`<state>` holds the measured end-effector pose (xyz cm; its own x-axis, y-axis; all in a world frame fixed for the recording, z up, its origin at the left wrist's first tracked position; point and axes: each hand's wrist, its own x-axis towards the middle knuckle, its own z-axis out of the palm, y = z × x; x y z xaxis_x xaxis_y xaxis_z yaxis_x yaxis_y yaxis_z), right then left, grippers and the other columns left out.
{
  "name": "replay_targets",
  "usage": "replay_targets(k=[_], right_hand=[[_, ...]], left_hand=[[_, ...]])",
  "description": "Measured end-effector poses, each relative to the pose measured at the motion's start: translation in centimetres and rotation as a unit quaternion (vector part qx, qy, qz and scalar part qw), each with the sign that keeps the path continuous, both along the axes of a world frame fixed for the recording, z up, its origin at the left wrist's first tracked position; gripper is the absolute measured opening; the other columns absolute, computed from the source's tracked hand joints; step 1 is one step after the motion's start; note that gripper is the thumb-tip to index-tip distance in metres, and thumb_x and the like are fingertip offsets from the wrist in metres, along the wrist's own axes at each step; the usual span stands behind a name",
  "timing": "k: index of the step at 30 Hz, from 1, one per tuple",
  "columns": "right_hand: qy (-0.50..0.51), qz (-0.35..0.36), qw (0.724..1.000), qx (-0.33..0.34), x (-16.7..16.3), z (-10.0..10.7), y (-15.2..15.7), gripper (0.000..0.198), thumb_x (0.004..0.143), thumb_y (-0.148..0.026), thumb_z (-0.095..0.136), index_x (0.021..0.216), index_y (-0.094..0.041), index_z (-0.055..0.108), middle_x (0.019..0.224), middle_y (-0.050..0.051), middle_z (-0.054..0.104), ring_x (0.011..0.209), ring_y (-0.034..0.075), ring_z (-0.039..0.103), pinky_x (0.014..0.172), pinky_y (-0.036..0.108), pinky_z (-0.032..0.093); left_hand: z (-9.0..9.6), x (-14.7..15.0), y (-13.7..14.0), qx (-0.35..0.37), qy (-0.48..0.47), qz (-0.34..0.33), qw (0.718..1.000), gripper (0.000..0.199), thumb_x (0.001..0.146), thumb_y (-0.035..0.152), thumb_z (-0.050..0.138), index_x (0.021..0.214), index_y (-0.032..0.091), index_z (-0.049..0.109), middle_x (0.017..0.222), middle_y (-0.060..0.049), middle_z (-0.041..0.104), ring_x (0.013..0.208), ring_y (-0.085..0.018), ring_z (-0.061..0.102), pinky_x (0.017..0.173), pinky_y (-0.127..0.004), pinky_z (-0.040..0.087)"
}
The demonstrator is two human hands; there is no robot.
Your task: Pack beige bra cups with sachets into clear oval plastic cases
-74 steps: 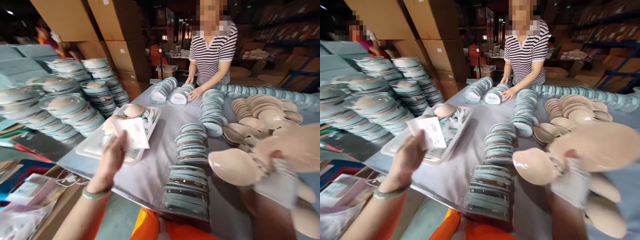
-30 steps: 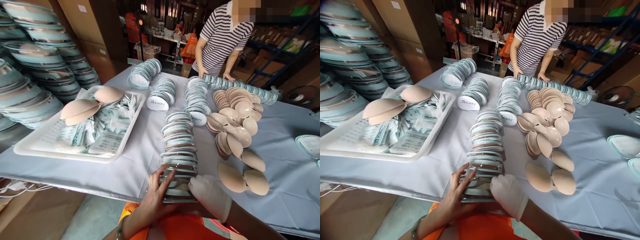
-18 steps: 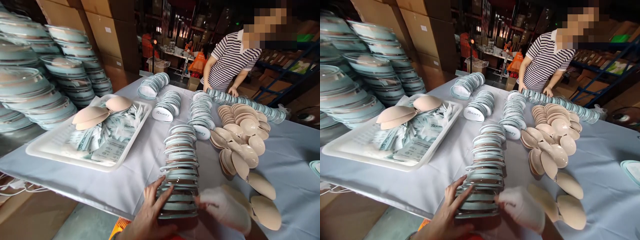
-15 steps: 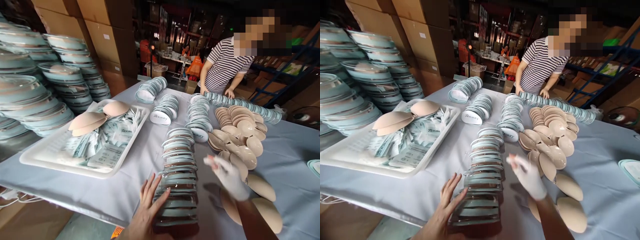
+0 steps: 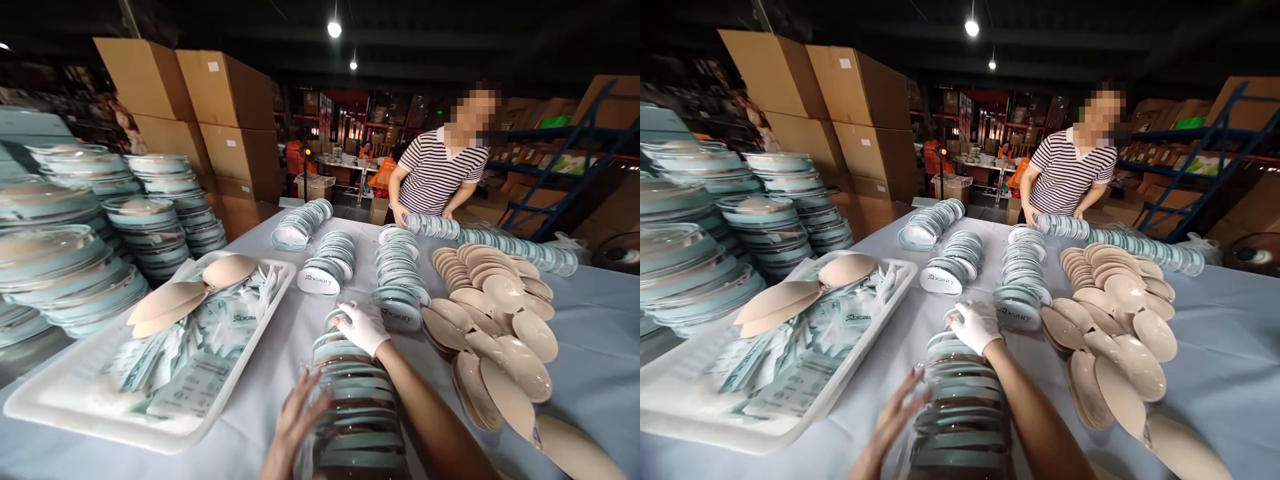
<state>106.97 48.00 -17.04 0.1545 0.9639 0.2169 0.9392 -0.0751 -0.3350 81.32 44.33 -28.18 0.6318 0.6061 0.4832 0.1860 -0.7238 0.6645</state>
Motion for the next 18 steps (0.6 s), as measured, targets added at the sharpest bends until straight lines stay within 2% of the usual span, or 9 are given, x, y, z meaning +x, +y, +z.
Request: replay_targets(k=[3, 5, 7, 8, 11, 13, 15, 16, 18], right_hand=[[0.124, 0.028, 0.991, 0.040, 1.7, -1.6, -0.9, 0.054, 0.093, -0.051, 0.053, 0.135, -0.018, 0.066, 0.136, 0.011, 0.065, 0.126, 0.029, 0.059, 0.116, 0.044, 0.040], [0.259, -0.016, 0.962, 0.082, 3.1, -3.4, -1.3, 0.069, 0.092, -0.065, 0.044, 0.137, -0.015, 0.062, 0.143, 0.014, 0.059, 0.135, 0.029, 0.054, 0.121, 0.044, 0.036], [0.352, -0.079, 0.928, 0.097, 4.3, -5.5, -1.9, 0.092, 0.088, -0.081, 0.033, 0.141, -0.010, 0.056, 0.149, 0.019, 0.053, 0.140, 0.032, 0.049, 0.123, 0.050, 0.034], [0.369, -0.101, 0.919, 0.093, 4.9, -6.5, -2.2, 0.102, 0.084, -0.088, 0.029, 0.143, -0.008, 0.052, 0.151, 0.021, 0.050, 0.142, 0.034, 0.047, 0.123, 0.053, 0.034], [0.423, -0.142, 0.890, 0.094, 5.8, -8.3, -3.7, 0.121, 0.071, -0.100, 0.035, 0.148, -0.008, 0.047, 0.157, 0.021, 0.042, 0.149, 0.034, 0.038, 0.127, 0.050, 0.027], [0.459, -0.143, 0.872, 0.090, 6.0, -8.6, -4.9, 0.122, 0.069, -0.101, 0.037, 0.146, -0.008, 0.051, 0.156, 0.020, 0.044, 0.148, 0.034, 0.040, 0.127, 0.048, 0.028], [0.489, -0.123, 0.861, 0.065, 6.0, -8.4, -6.1, 0.113, 0.073, -0.097, 0.041, 0.139, -0.007, 0.059, 0.148, 0.020, 0.054, 0.141, 0.035, 0.049, 0.122, 0.047, 0.036], [0.486, -0.117, 0.865, 0.051, 6.0, -8.3, -6.7, 0.106, 0.076, -0.093, 0.043, 0.134, -0.007, 0.063, 0.142, 0.020, 0.060, 0.135, 0.035, 0.054, 0.118, 0.047, 0.040], [0.445, -0.127, 0.886, 0.034, 5.8, -8.1, -7.4, 0.095, 0.080, -0.086, 0.044, 0.125, -0.006, 0.069, 0.131, 0.020, 0.067, 0.126, 0.035, 0.060, 0.110, 0.046, 0.046]], left_hand=[[3.6, 3.7, 5.2, -0.123, -0.065, 0.058, 0.989, 0.058, 0.102, 0.056, 0.042, 0.157, 0.036, 0.040, 0.171, -0.006, 0.028, 0.159, -0.033, 0.016, 0.126, -0.062, 0.022], [5.3, 7.1, 8.0, -0.219, -0.041, 0.036, 0.974, 0.056, 0.104, 0.052, 0.037, 0.152, 0.027, 0.048, 0.170, -0.010, 0.029, 0.159, -0.031, 0.020, 0.128, -0.057, 0.021], [5.6, 10.0, 9.4, -0.249, -0.039, 0.017, 0.968, 0.055, 0.104, 0.050, 0.037, 0.150, 0.022, 0.050, 0.168, -0.013, 0.031, 0.157, -0.029, 0.026, 0.128, -0.051, 0.023], [5.4, 11.1, 9.6, -0.249, -0.039, 0.013, 0.968, 0.056, 0.103, 0.050, 0.037, 0.149, 0.021, 0.051, 0.166, -0.014, 0.034, 0.156, -0.028, 0.030, 0.128, -0.049, 0.025], [4.6, 12.4, 9.6, -0.234, -0.025, 0.017, 0.972, 0.054, 0.102, 0.050, 0.038, 0.147, 0.023, 0.052, 0.153, -0.013, 0.049, 0.147, -0.027, 0.043, 0.126, -0.047, 0.029], [5.0, 12.3, 10.2, -0.230, -0.001, 0.015, 0.973, 0.048, 0.101, 0.051, 0.037, 0.135, 0.025, 0.060, 0.138, -0.010, 0.061, 0.135, -0.027, 0.053, 0.123, -0.048, 0.032], [6.1, 12.3, 11.4, -0.233, 0.034, -0.003, 0.972, 0.045, 0.098, 0.054, 0.041, 0.114, 0.023, 0.070, 0.121, -0.009, 0.070, 0.121, -0.030, 0.061, 0.117, -0.050, 0.038], [6.8, 12.5, 12.0, -0.236, 0.055, -0.019, 0.970, 0.043, 0.096, 0.055, 0.046, 0.105, 0.022, 0.072, 0.113, -0.009, 0.073, 0.115, -0.032, 0.064, 0.113, -0.051, 0.040], [8.1, 13.1, 13.0, -0.248, 0.093, -0.064, 0.962, 0.041, 0.092, 0.053, 0.052, 0.099, 0.021, 0.076, 0.107, -0.010, 0.077, 0.111, -0.035, 0.066, 0.109, -0.050, 0.043]])
